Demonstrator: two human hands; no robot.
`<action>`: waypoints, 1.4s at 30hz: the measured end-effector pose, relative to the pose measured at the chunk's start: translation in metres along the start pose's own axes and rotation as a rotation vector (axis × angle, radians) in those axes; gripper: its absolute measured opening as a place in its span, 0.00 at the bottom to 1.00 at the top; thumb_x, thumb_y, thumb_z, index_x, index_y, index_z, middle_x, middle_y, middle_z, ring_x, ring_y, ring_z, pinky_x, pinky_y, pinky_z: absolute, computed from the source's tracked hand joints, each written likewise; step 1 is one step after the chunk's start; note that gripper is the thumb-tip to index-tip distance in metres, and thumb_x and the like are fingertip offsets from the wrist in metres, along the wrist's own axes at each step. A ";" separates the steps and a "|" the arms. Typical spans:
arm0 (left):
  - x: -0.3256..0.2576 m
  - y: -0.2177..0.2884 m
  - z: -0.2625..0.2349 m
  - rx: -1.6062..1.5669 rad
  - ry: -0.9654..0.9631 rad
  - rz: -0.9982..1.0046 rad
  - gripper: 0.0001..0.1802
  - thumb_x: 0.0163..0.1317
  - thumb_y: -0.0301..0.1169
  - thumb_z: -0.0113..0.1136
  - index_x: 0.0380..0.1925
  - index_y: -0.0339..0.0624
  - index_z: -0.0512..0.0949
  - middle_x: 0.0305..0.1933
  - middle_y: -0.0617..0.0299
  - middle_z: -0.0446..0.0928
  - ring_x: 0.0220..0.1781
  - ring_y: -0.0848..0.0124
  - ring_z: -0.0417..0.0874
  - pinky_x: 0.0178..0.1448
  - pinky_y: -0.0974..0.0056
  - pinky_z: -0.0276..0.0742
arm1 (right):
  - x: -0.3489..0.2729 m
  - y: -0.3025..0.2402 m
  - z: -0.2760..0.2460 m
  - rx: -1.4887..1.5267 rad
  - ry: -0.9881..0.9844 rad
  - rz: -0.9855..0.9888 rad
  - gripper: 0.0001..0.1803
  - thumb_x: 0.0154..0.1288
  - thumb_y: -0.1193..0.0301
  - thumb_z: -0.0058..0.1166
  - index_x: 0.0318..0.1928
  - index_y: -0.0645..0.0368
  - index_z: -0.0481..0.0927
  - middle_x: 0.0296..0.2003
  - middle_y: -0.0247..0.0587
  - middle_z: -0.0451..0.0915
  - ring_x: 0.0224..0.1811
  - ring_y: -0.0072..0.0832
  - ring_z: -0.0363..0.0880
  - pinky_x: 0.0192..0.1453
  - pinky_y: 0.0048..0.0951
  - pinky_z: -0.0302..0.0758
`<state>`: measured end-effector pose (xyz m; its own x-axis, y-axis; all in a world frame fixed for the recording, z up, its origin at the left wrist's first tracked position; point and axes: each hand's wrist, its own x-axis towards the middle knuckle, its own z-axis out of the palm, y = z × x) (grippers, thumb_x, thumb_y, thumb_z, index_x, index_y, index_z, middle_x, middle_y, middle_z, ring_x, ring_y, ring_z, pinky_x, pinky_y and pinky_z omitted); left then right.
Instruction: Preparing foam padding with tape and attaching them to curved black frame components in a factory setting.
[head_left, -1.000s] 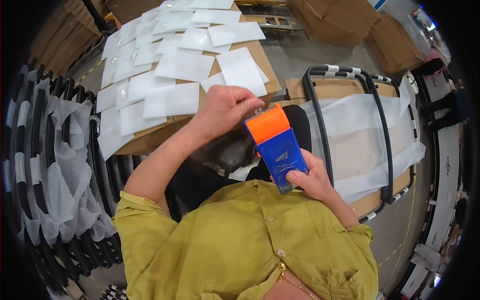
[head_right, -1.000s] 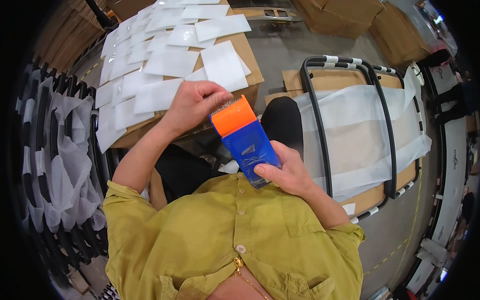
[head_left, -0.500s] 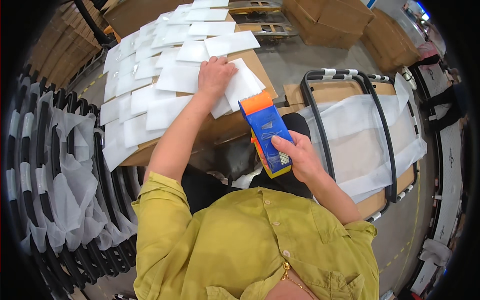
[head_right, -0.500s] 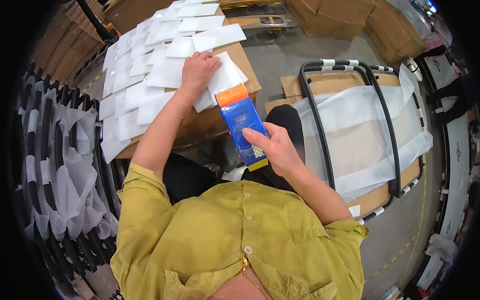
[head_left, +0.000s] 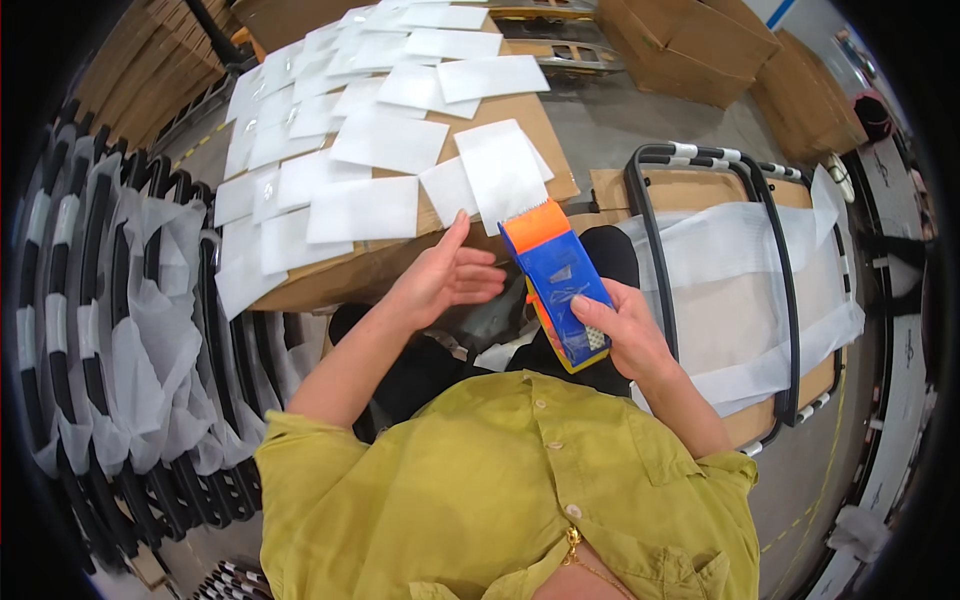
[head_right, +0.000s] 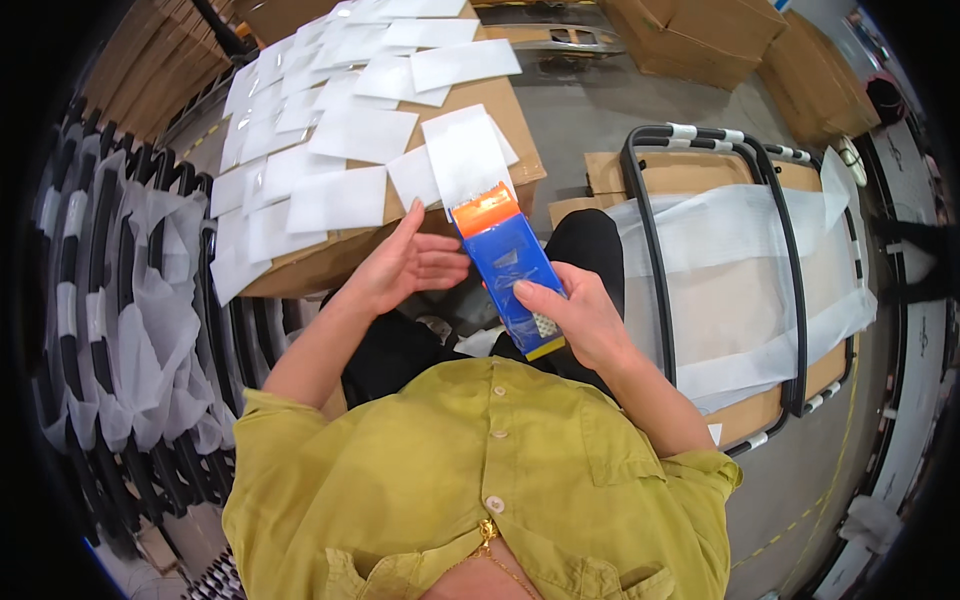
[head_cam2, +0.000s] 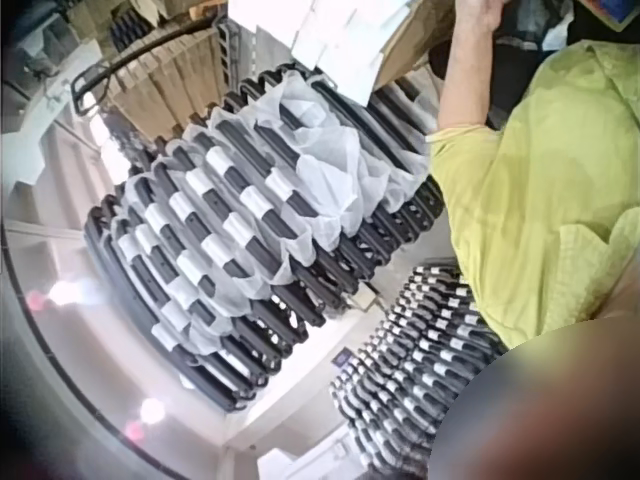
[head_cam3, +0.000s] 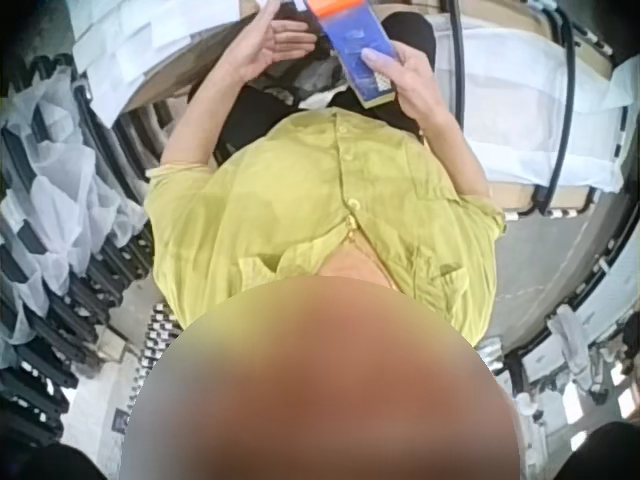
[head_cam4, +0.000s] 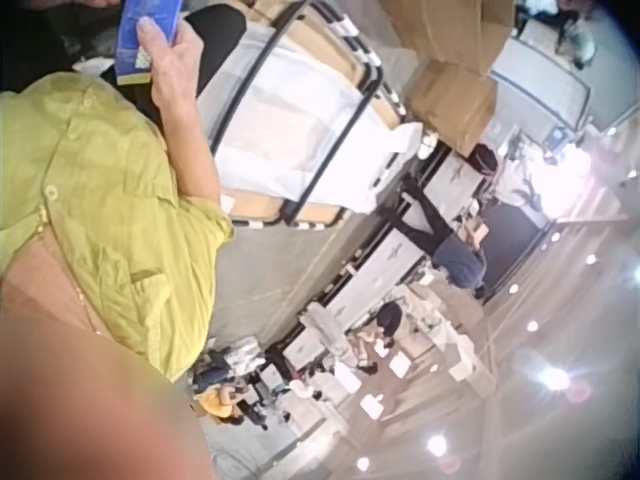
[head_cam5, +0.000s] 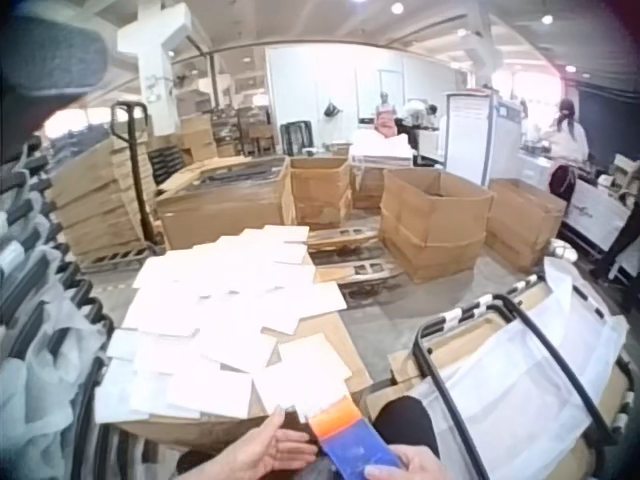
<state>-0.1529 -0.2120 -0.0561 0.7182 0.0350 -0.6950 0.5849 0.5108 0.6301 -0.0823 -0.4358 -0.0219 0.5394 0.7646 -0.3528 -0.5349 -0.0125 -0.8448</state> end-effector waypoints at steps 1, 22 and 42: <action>0.007 0.000 0.004 -0.009 0.005 0.000 0.40 0.54 0.63 0.41 0.41 0.30 0.70 0.39 0.50 0.76 0.41 0.67 0.78 0.47 0.63 0.73 | -0.002 0.003 -0.002 -0.004 -0.006 0.007 0.19 0.56 0.64 0.56 0.40 0.69 0.73 0.32 0.37 0.77 0.32 0.18 0.73 0.37 0.21 0.71; -0.025 0.038 0.062 -0.022 0.114 0.836 0.11 0.57 0.30 0.55 0.37 0.37 0.73 0.33 0.58 0.78 0.32 0.64 0.81 0.29 0.68 0.78 | -0.045 0.014 -0.017 -0.297 -0.037 0.005 0.24 0.52 0.58 0.59 0.40 0.66 0.73 0.33 0.36 0.76 0.35 0.18 0.71 0.38 0.21 0.68; -0.043 0.031 0.091 0.876 0.193 1.505 0.06 0.55 0.31 0.55 0.32 0.44 0.77 0.24 0.58 0.74 0.23 0.61 0.75 0.25 0.65 0.72 | -0.015 -0.010 -0.101 0.287 0.387 -0.305 0.18 0.63 0.62 0.43 0.45 0.65 0.71 0.31 0.44 0.78 0.29 0.28 0.79 0.35 0.27 0.77</action>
<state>-0.1313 -0.2763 0.0247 0.7651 0.1266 0.6313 -0.4291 -0.6307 0.6466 -0.0193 -0.5123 -0.0494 0.8670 0.4139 -0.2774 -0.4439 0.3889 -0.8073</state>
